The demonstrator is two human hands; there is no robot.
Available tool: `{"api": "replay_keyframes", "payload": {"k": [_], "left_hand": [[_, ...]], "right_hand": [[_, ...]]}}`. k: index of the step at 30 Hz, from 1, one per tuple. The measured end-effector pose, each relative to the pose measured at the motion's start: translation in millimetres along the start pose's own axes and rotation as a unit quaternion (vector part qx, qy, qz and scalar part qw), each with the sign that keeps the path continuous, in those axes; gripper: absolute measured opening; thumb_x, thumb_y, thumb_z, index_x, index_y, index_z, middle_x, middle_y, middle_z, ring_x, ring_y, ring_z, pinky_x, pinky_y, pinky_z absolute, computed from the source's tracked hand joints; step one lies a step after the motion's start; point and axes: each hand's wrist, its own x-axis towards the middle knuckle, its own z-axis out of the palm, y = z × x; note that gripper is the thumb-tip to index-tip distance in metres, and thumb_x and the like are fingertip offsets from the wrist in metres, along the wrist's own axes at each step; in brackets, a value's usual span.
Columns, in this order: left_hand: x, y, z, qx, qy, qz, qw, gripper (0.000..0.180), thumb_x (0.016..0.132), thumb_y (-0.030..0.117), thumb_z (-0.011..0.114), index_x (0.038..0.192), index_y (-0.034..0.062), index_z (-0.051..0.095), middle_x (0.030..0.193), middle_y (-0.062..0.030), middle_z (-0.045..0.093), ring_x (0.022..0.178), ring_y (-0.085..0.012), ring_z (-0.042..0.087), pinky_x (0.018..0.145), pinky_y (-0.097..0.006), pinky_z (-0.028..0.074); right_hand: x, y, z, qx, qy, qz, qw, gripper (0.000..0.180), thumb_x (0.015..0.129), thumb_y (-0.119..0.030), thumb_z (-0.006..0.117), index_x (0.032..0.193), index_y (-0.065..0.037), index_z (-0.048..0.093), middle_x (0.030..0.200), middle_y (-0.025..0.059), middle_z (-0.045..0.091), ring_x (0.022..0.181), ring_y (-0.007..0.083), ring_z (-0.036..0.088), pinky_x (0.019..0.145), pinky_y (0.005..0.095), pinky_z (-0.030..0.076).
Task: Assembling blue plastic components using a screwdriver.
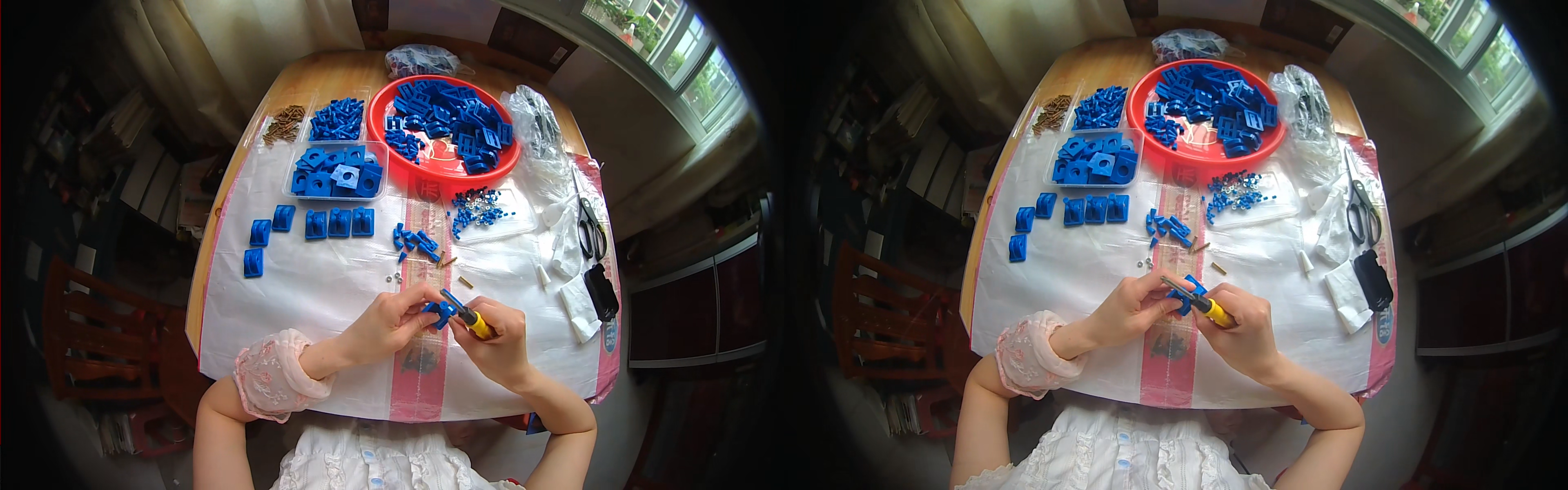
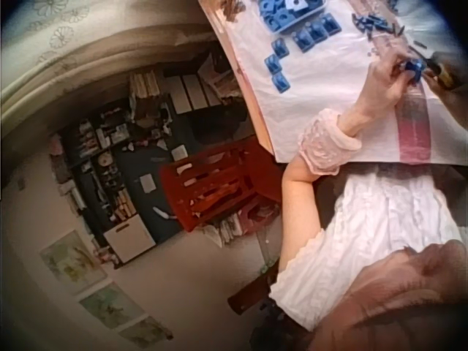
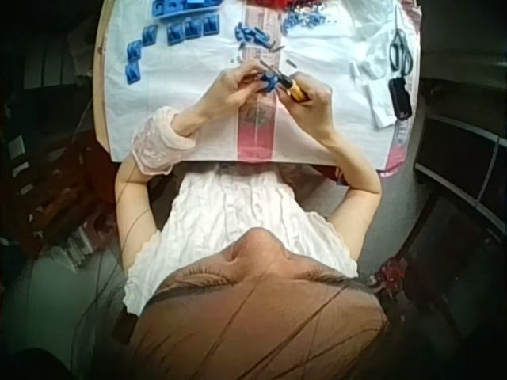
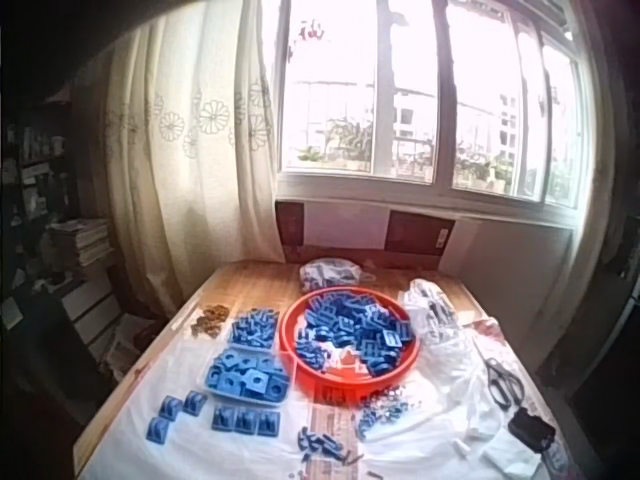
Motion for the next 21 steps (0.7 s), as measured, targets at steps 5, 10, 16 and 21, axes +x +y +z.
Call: {"api": "replay_keyframes", "payload": {"k": [5,10,16,21], "left_hand": [[1.2,-4.5,-4.5,-0.036,-0.006,-0.013,0.999,0.022,0.101,-0.002,0.056,0.122,0.0023,0.059,0.104,-0.0098,0.073,0.095,-0.0139,0.070,0.084,-0.028,0.058],[1.0,-7.8,-2.1,-0.015,-0.002,0.017,1.000,0.017,0.101,0.000,0.056,0.118,0.0032,0.058,0.095,-0.0086,0.073,0.087,-0.0127,0.069,0.079,-0.028,0.056],[4.7,-1.9,-6.5,0.052,-0.013,0.008,0.999,0.015,0.102,0.000,0.054,0.115,0.0049,0.058,0.099,-0.0096,0.071,0.095,-0.0157,0.071,0.083,-0.030,0.059],[4.5,0.2,-2.6,-0.069,-0.003,0.009,0.998,0.015,0.102,-0.001,0.053,0.115,0.0045,0.055,0.110,-0.0124,0.067,0.099,-0.0162,0.071,0.085,-0.030,0.059]], "right_hand": [[3.7,5.9,-3.8,-0.004,-0.015,-0.001,1.000,0.015,0.078,-0.002,0.083,0.078,-0.001,0.068,0.066,0.0111,0.061,0.051,0.0203,0.049,0.050,0.0318,0.040],[1.3,9.2,-1.1,0.081,-0.043,0.125,0.988,0.013,0.081,-0.002,0.081,0.079,0.000,0.069,0.061,0.0026,0.056,0.054,0.0090,0.044,0.050,0.0281,0.035],[-0.3,13.8,-0.1,0.109,-0.056,0.138,0.983,0.009,0.085,0.002,0.077,0.085,0.002,0.068,0.071,0.0004,0.065,0.064,0.0033,0.051,0.056,0.0233,0.040],[2.9,17.9,-1.6,0.104,-0.046,0.125,0.986,0.010,0.087,0.003,0.076,0.086,0.001,0.066,0.075,0.0034,0.069,0.067,0.0040,0.057,0.059,0.0218,0.045]]}}
